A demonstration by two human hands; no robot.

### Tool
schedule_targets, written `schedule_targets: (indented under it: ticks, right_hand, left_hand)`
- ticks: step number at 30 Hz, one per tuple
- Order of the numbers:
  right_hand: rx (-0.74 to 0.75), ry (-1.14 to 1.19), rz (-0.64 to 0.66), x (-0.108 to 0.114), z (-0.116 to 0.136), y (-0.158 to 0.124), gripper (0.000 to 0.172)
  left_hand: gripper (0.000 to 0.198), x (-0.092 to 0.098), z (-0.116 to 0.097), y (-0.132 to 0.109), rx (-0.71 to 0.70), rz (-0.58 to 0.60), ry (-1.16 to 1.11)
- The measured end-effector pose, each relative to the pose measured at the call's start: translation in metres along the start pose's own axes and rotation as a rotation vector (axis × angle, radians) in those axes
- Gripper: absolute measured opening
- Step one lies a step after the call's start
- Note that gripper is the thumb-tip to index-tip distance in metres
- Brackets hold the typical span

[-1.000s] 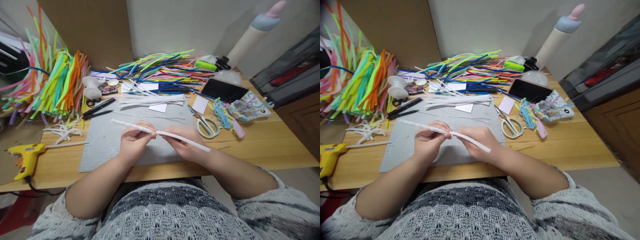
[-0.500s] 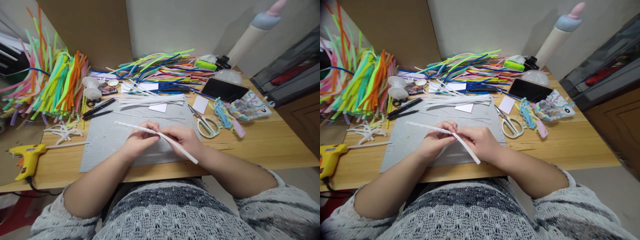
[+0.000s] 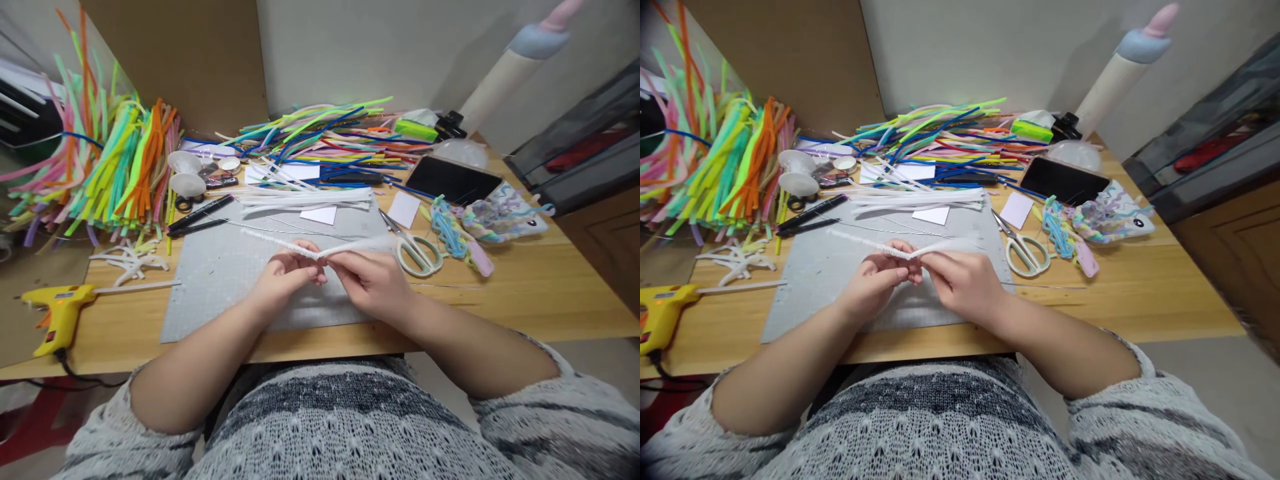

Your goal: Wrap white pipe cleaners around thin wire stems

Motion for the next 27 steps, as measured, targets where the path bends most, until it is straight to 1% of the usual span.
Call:
schedule_targets:
  ticks: [2, 5, 7, 9, 12, 15, 17, 18, 21, 23, 25, 26, 27]
  right_hand:
    - [0.047, -0.053, 0.019, 0.0, 0.001, 0.0, 0.027]
    - [0.063, -0.069, 0.106, -0.002, 0.004, 0.0, 0.024]
    - [0.073, -0.079, 0.106, -0.002, 0.005, 0.001, 0.023]
    - [0.099, -0.108, 0.082, -0.003, 0.007, 0.001, 0.022]
    - [0.101, -0.117, 0.082, -0.004, 0.006, 0.001, 0.022]
    - [0.065, -0.084, 0.058, -0.002, 0.003, 0.001, 0.023]
    - [0.045, -0.074, 0.032, -0.001, 0.001, 0.001, 0.022]
    - [0.034, -0.068, 0.021, -0.001, 0.0, 0.001, 0.022]
    - [0.003, -0.037, -0.005, 0.001, -0.001, 0.001, 0.021]
    - [0.021, -0.007, -0.026, 0.001, 0.0, 0.001, 0.021]
    - [0.049, 0.014, -0.039, 0.002, 0.002, 0.001, 0.021]
    - [0.059, 0.019, -0.042, 0.002, 0.003, 0.0, 0.021]
    - [0.063, 0.018, -0.042, 0.002, 0.004, 0.0, 0.021]
  left_hand:
    - [0.026, -0.002, -0.001, -0.001, 0.045, 0.034, -0.031]
    - [0.024, -0.006, -0.002, -0.002, 0.076, 0.037, -0.074]
    - [0.022, -0.008, -0.002, -0.002, 0.069, 0.047, -0.101]
    - [0.022, -0.008, 0.0, -0.002, 0.05, 0.049, -0.072]
    - [0.018, -0.007, 0.002, -0.002, 0.03, 0.007, 0.021]
    - [0.022, -0.004, 0.0, -0.002, 0.027, -0.079, 0.096]
    - [0.021, -0.002, -0.004, -0.002, -0.008, -0.136, 0.199]
    - [0.019, -0.001, -0.008, -0.002, -0.048, -0.157, 0.279]
    - [0.014, 0.0, -0.018, -0.004, -0.233, -0.217, 0.618]
    - [0.015, 0.002, -0.023, -0.006, -0.33, -0.299, 0.795]
    - [0.016, 0.005, -0.024, -0.008, -0.353, -0.384, 0.842]
    - [0.015, 0.005, -0.023, -0.009, -0.348, -0.401, 0.838]
    - [0.014, 0.005, -0.022, -0.009, -0.337, -0.389, 0.831]
Point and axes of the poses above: each hand's wrist, its own y-axis towards the middle knuckle, its own x-axis out of the back of the hand, z = x × y, the point moved 3 cm from there along y, towards the middle knuckle, and after that the axes turned 9 degrees about -y, right-handed, at the moved point
